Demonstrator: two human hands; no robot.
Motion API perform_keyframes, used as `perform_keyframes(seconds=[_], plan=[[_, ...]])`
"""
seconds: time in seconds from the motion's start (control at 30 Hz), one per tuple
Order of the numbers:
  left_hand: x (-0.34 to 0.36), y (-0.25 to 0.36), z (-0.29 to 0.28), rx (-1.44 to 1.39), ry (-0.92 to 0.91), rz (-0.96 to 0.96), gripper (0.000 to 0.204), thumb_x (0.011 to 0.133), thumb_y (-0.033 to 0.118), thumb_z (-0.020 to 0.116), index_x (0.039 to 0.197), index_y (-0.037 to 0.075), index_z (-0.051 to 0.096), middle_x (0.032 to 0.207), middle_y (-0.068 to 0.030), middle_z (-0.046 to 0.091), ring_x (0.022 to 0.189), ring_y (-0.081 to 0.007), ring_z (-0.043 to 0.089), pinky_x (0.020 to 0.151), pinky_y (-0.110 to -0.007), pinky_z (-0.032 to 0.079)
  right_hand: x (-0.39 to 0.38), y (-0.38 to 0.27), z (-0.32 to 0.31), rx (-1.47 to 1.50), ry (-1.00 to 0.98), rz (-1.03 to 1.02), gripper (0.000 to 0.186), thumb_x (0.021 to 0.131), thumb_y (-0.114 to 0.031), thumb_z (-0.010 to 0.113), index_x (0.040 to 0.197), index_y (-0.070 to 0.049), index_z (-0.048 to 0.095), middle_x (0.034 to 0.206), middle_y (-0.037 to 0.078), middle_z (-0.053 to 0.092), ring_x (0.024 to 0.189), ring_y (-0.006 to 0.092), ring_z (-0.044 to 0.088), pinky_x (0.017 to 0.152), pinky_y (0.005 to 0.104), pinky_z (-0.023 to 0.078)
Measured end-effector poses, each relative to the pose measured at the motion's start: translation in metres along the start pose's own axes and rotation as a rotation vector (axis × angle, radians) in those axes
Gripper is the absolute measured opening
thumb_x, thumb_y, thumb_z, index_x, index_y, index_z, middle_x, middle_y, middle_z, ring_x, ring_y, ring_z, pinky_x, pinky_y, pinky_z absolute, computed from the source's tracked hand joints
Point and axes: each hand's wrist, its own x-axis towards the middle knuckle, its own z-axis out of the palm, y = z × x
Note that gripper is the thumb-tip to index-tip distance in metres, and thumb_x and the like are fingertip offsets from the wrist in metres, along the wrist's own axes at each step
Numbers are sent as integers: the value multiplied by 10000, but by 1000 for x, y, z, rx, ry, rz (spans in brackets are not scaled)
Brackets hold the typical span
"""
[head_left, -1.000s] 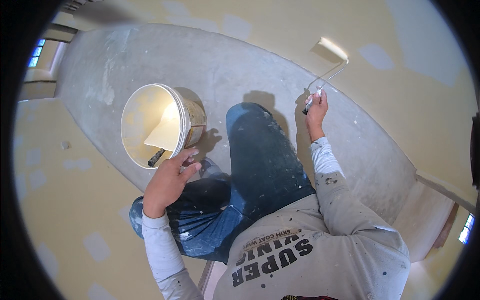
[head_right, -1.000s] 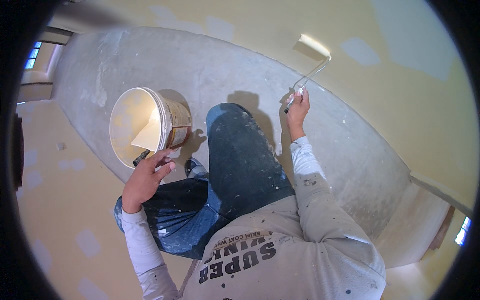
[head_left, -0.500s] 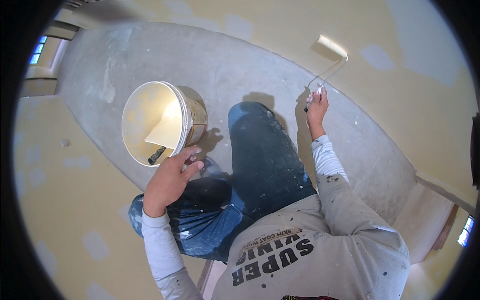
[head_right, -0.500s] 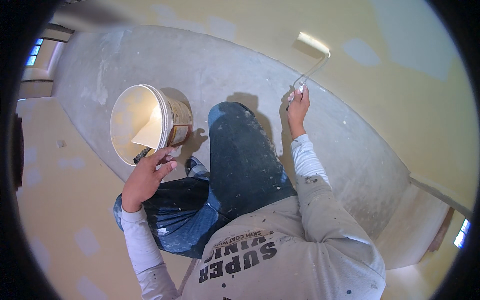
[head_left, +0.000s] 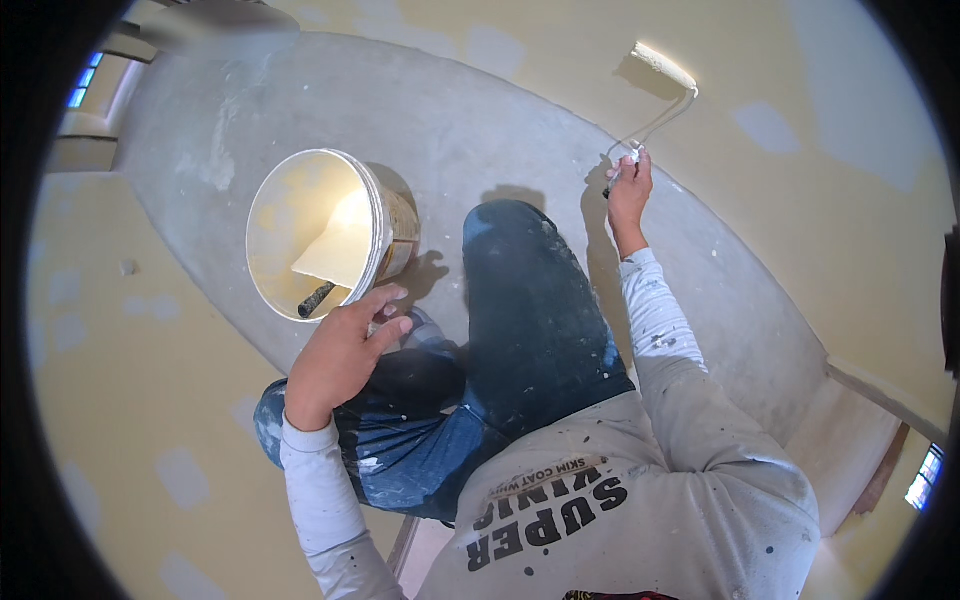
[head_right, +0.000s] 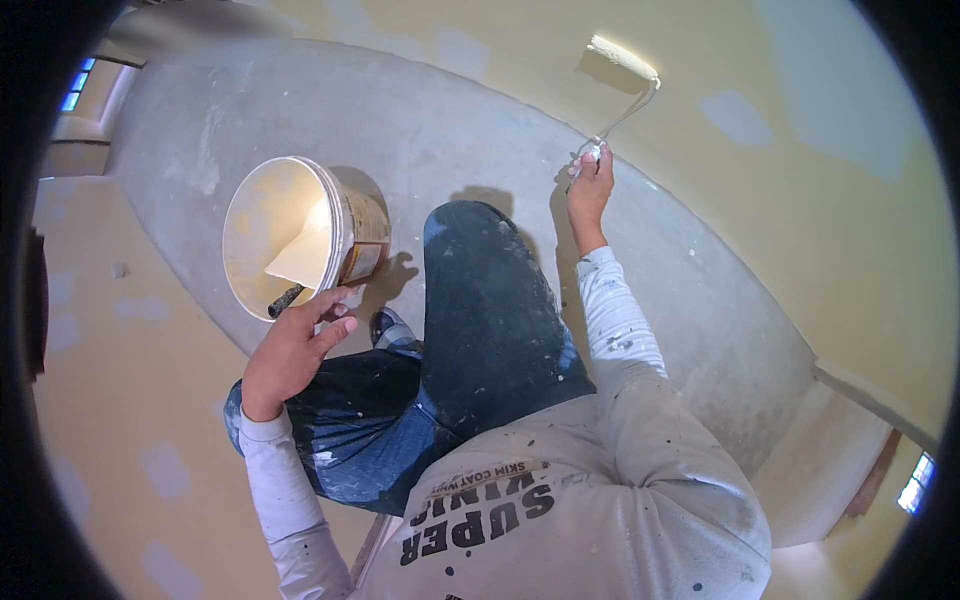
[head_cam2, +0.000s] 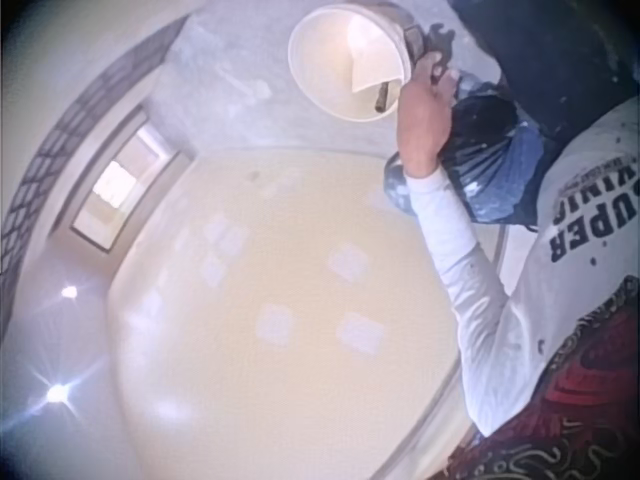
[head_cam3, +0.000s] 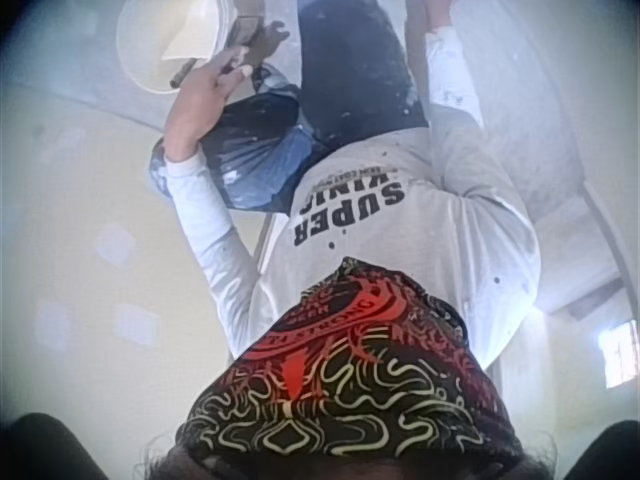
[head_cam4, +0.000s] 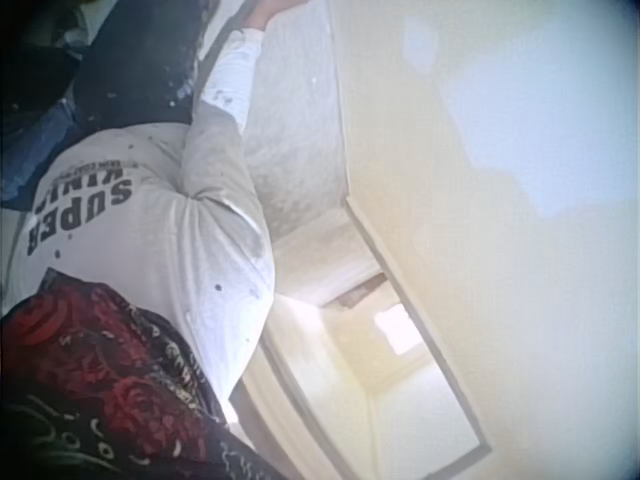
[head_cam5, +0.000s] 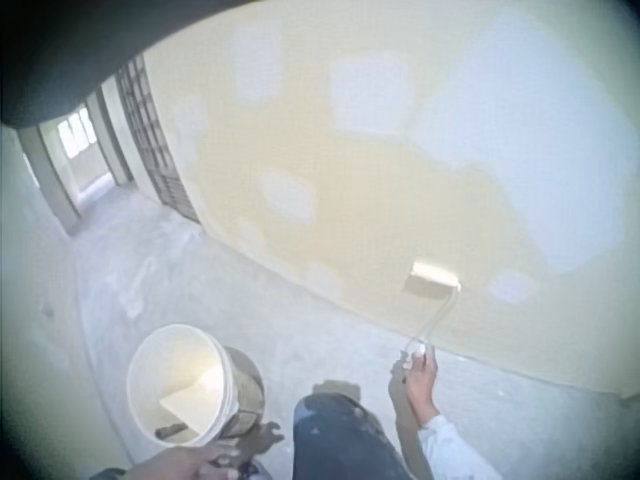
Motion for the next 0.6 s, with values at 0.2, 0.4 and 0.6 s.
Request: perform_keyframes(seconds=[0.2, 0.4, 0.6], plan=[[5, 3, -4, 4, -1, 23, 427, 1062, 256, 722, 1410, 11, 684, 1070, -238, 766, 951, -375, 740, 879, -431, 569, -8, 53, 17, -40, -94, 156, 341, 1151, -92, 529, 1475, 11, 547, 930, 40, 617, 752, 125, 579, 673, 309, 522], [2, -5, -2, 5, 5, 20, 446, 1061, 278, 719, 1414, 9, 683, 1080, -245, 766, 937, -380, 742, 886, -434, 565, -11, 32, 48, -65, -85, -1, 269, 1162, -106, 509, 1394, 16, 570, 942, 48, 621, 759, 130, 587, 685, 307, 521], [-2, -2, -5, -14, 11, -13, 443, 1057, 278, 723, 1411, 13, 685, 1077, -250, 765, 965, -388, 739, 897, -441, 562, 3, 0, 68, 11, -91, -33, 293, 1173, -129, 487, 1410, 20, 575, 942, 50, 621, 764, 131, 591, 682, 308, 525]])
